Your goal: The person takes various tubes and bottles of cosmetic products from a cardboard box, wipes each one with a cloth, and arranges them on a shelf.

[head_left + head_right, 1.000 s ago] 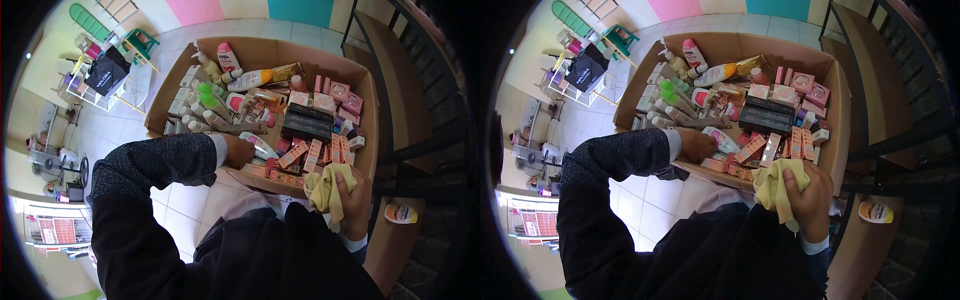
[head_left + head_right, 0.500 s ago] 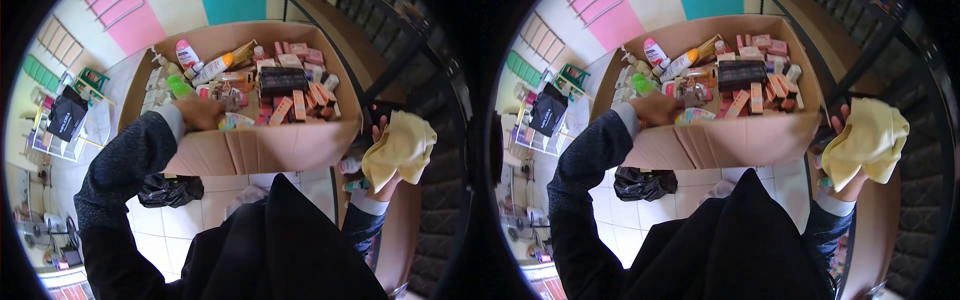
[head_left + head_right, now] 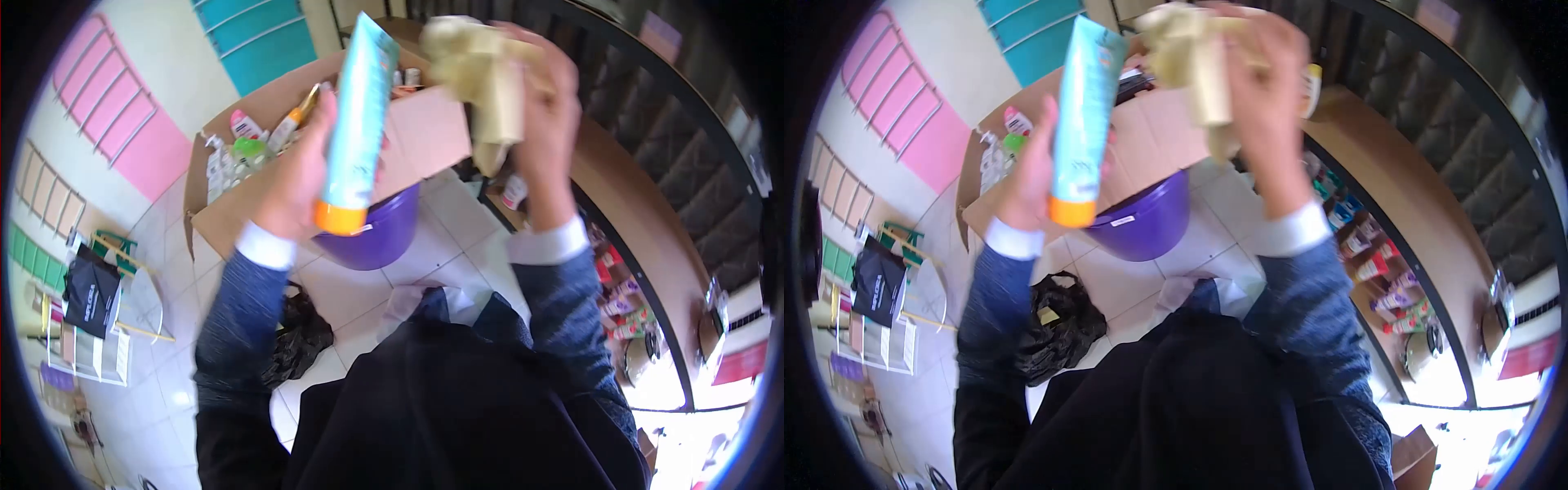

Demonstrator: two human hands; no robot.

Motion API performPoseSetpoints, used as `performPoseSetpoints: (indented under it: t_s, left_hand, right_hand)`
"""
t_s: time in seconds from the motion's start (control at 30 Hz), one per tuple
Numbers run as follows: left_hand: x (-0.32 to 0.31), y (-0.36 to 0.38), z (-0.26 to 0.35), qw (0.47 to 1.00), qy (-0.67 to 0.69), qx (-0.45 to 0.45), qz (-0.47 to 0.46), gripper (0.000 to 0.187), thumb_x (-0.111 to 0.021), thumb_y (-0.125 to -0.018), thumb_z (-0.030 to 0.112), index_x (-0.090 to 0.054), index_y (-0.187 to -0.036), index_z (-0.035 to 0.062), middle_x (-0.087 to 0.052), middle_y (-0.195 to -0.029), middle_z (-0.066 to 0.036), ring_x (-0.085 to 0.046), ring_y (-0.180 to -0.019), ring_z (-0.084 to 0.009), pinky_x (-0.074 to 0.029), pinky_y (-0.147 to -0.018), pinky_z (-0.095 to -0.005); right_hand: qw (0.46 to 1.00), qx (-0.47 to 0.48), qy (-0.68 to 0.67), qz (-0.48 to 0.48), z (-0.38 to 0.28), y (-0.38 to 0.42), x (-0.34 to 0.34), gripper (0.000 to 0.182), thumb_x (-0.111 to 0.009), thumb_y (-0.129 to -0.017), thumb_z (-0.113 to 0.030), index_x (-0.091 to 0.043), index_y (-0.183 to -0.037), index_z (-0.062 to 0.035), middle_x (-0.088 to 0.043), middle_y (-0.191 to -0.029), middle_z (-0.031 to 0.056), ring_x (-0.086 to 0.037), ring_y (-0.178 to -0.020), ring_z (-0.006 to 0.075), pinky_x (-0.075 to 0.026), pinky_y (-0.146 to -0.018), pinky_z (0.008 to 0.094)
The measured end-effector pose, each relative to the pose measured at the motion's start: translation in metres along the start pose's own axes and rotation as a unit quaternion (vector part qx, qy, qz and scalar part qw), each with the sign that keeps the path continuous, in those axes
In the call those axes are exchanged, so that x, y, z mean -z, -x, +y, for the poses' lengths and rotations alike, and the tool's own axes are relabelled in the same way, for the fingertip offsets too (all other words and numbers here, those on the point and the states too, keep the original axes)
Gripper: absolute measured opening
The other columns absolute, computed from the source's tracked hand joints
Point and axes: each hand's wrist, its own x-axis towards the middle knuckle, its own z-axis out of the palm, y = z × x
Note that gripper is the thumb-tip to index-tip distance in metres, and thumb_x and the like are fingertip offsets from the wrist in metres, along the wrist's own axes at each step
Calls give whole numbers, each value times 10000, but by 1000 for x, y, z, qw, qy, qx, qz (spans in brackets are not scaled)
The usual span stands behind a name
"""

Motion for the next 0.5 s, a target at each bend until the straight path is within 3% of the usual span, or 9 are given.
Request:
performPoseSetpoints:
  t_s: [0.07,0.13,0.2,0.23,0.27,0.4,0.47,0.5]
  left_hand:
    - [-39,11,-32,998,27,-56,-22,567,-347,-883,556,-461,-1153,70,-584,-800,-89,-593,-608,-169,-497,-559,-288]
    - [-53,17,-53,997,66,-30,-26,530,-338,-899,530,-442,-1176,90,-585,-862,-69,-600,-698,-166,-498,-619,-285]
    - [-63,14,-69,987,131,-83,47,525,-339,-908,509,-405,-1224,96,-563,-978,-62,-578,-850,-158,-483,-724,-280]
    - [-61,14,-75,990,119,-81,15,545,-337,-913,501,-362,-1274,93,-514,-1077,-50,-526,-968,-147,-445,-815,-271]
    - [-65,17,-84,989,122,-77,11,545,-337,-913,501,-362,-1274,93,-514,-1077,-50,-526,-968,-147,-445,-815,-271]
    - [-73,20,-123,996,71,-51,20,555,-351,-914,493,-354,-1271,68,-488,-1067,-44,-508,-944,-126,-441,-797,-272]
    - [-71,13,-152,989,81,-41,113,555,-344,-897,535,-471,-1113,40,-560,-908,-80,-564,-786,-144,-478,-708,-297]
    - [-78,15,-151,981,120,4,151,578,-406,-866,558,-478,-1094,31,-556,-891,-81,-565,-772,-159,-487,-695,-306]
  right_hand:
    - [980,106,160,-45,-22,12,-15,315,-636,-782,-272,-595,-1009,-57,-518,-1029,188,-562,-912,331,-470,-749,392]
    - [991,18,112,-74,-44,44,-11,281,-678,-730,-256,-619,-940,-78,-514,-1012,208,-572,-853,372,-481,-717,408]
    - [983,5,128,-130,-46,75,6,262,-667,-730,-229,-618,-957,-108,-516,-1000,204,-582,-810,382,-494,-681,412]
    - [979,-37,115,-165,-52,87,18,255,-666,-726,-187,-615,-956,-90,-524,-989,192,-579,-819,365,-489,-688,400]
    - [971,-83,98,-199,-57,98,30,250,-664,-722,-145,-611,-955,-72,-532,-977,180,-575,-829,348,-485,-695,389]
    - [961,-84,127,-232,-60,123,71,234,-654,-725,-126,-614,-952,-87,-536,-969,167,-580,-798,342,-489,-684,381]
    - [949,-76,152,-264,-57,136,88,246,-645,-745,-179,-604,-980,-117,-530,-1010,177,-594,-776,353,-507,-659,407]
    - [947,-101,118,-281,-59,145,95,247,-644,-749,-180,-602,-983,-113,-533,-1003,186,-593,-783,350,-508,-673,397]
